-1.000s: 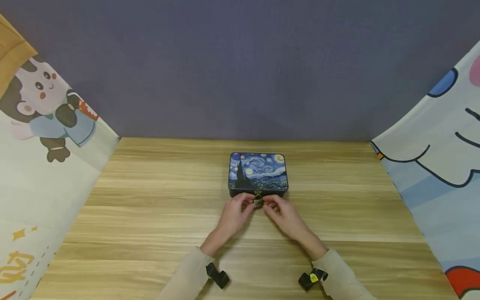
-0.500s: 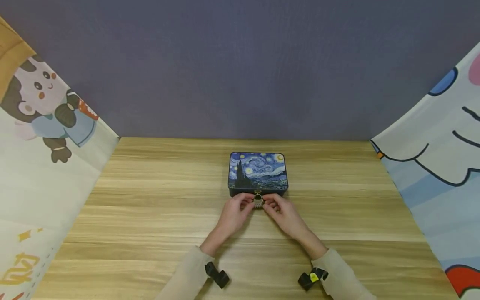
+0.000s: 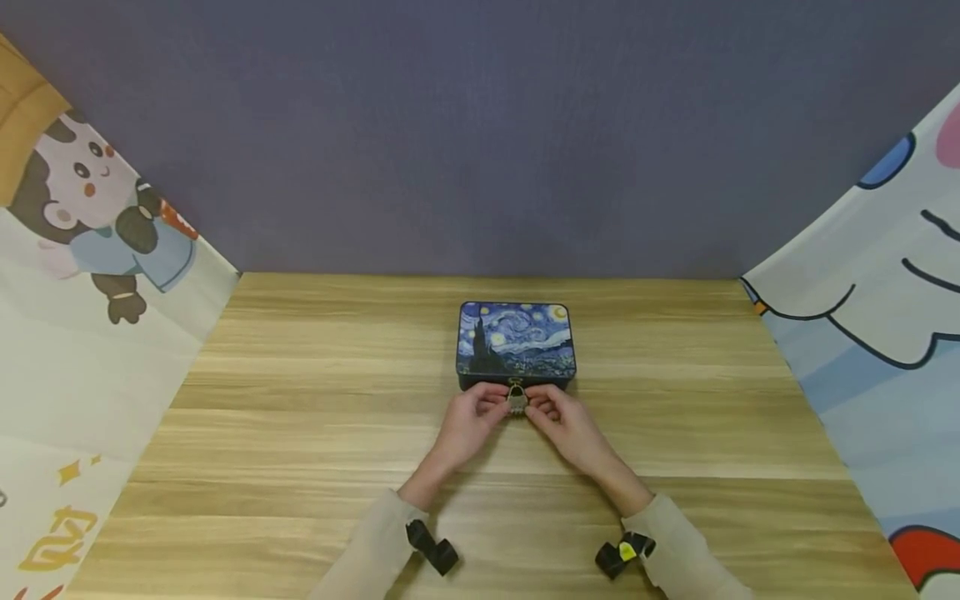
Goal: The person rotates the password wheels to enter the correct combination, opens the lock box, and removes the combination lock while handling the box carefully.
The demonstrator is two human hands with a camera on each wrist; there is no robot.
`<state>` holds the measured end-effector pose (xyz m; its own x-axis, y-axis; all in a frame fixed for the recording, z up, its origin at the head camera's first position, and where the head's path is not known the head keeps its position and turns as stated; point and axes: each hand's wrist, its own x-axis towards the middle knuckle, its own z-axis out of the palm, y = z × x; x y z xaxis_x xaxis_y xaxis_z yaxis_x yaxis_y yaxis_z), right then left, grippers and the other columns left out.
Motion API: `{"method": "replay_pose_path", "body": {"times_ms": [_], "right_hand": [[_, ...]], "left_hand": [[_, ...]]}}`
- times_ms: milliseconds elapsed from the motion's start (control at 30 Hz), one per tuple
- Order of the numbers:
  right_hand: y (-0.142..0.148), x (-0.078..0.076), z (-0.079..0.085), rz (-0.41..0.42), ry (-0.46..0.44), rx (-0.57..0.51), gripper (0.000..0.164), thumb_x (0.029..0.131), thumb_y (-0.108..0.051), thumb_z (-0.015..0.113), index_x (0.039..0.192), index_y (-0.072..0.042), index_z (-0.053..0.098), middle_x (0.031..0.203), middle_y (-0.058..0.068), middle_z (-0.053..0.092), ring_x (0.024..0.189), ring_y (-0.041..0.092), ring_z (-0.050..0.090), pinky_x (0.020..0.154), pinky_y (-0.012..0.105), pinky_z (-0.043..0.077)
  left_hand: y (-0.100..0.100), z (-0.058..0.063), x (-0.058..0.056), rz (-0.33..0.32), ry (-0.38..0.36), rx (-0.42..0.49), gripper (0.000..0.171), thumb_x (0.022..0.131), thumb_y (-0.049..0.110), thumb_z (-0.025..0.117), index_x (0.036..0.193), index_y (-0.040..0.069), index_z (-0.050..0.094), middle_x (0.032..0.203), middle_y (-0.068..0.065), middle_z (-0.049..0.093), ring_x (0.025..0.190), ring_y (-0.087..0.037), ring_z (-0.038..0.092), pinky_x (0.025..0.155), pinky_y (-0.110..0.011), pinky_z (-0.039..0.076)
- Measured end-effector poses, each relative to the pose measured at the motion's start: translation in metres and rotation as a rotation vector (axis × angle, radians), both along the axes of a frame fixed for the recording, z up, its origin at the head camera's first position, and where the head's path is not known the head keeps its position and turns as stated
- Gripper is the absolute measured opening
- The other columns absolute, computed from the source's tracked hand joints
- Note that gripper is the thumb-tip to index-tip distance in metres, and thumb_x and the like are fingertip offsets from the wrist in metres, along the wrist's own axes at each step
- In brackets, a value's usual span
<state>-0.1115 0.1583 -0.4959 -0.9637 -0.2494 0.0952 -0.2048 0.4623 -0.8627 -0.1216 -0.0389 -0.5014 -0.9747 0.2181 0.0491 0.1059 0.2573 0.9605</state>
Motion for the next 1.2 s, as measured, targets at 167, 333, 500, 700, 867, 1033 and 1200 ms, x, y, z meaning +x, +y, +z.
{"method": "replay_pose_path", "body": {"times_ms": [167, 333, 500, 700, 867, 1033, 1200], "right_hand": [[-0.0001, -0.0001, 0.0, 0.0, -0.011, -0.014, 0.024, 0.099, -0.004, 0.067, 0.123, 0.001, 0.066, 0.104, 0.009, 0.071, 0.095, 0.021, 0.067, 0.077, 0.025, 0.059], [-0.0007, 0.0, 0.0005, -0.008, -0.014, -0.023, 0.027, 0.098, -0.002, 0.068, 0.125, 0.001, 0.063, 0.104, 0.01, 0.071, 0.095, 0.023, 0.068, 0.077, 0.025, 0.059], [-0.0007, 0.0005, 0.0004, -0.02, -0.019, -0.034, 0.028, 0.097, -0.001, 0.07, 0.124, 0.0, 0.061, 0.105, 0.01, 0.073, 0.097, 0.024, 0.068, 0.078, 0.024, 0.059], [0.0003, 0.0035, 0.0001, -0.005, -0.009, -0.05, 0.026, 0.096, -0.001, 0.071, 0.121, -0.003, 0.063, 0.105, 0.009, 0.072, 0.096, 0.023, 0.068, 0.078, 0.025, 0.059], [0.0023, 0.002, 0.001, 0.026, 0.026, -0.054, 0.024, 0.096, -0.001, 0.072, 0.119, -0.004, 0.066, 0.103, 0.008, 0.071, 0.095, 0.024, 0.067, 0.079, 0.028, 0.06], [0.0037, 0.0003, 0.0028, 0.044, 0.067, -0.027, 0.027, 0.094, 0.001, 0.073, 0.119, -0.004, 0.066, 0.101, 0.007, 0.071, 0.093, 0.023, 0.068, 0.08, 0.029, 0.061], [0.0025, 0.0001, 0.0045, 0.041, 0.093, -0.003, 0.029, 0.092, 0.003, 0.074, 0.119, -0.005, 0.067, 0.099, 0.005, 0.071, 0.091, 0.021, 0.068, 0.078, 0.028, 0.061]], "left_hand": [[0.0011, 0.0014, -0.0004, 0.025, -0.073, 0.062, 0.019, 0.097, 0.004, 0.071, 0.113, -0.006, 0.068, 0.105, -0.019, 0.072, 0.096, -0.029, 0.071, 0.082, -0.025, 0.061], [0.0018, 0.0033, -0.0004, 0.039, -0.113, 0.12, 0.018, 0.097, 0.002, 0.07, 0.11, -0.008, 0.066, 0.103, -0.022, 0.071, 0.093, -0.033, 0.072, 0.078, -0.031, 0.063], [0.0021, 0.0045, -0.0016, 0.027, -0.155, 0.175, 0.015, 0.097, 0.0, 0.069, 0.109, -0.009, 0.066, 0.1, -0.022, 0.071, 0.09, -0.035, 0.073, 0.08, -0.039, 0.066], [0.0006, 0.0055, 0.0004, 0.01, -0.2, 0.227, 0.016, 0.098, 0.0, 0.068, 0.11, -0.009, 0.068, 0.098, -0.019, 0.071, 0.088, -0.028, 0.074, 0.08, -0.034, 0.066], [0.0013, 0.0075, -0.0001, 0.002, -0.225, 0.29, 0.017, 0.098, -0.003, 0.066, 0.112, -0.013, 0.066, 0.1, -0.023, 0.071, 0.087, -0.025, 0.075, 0.083, -0.033, 0.065], [0.0023, 0.0093, -0.001, 0.007, -0.261, 0.322, 0.019, 0.098, -0.002, 0.066, 0.114, -0.012, 0.067, 0.102, -0.022, 0.071, 0.086, -0.021, 0.074, 0.084, -0.032, 0.065], [0.0026, 0.0101, -0.0012, 0.002, -0.265, 0.325, 0.02, 0.098, -0.002, 0.066, 0.115, -0.013, 0.066, 0.103, -0.023, 0.071, 0.086, -0.019, 0.074, 0.084, -0.031, 0.065]]}}
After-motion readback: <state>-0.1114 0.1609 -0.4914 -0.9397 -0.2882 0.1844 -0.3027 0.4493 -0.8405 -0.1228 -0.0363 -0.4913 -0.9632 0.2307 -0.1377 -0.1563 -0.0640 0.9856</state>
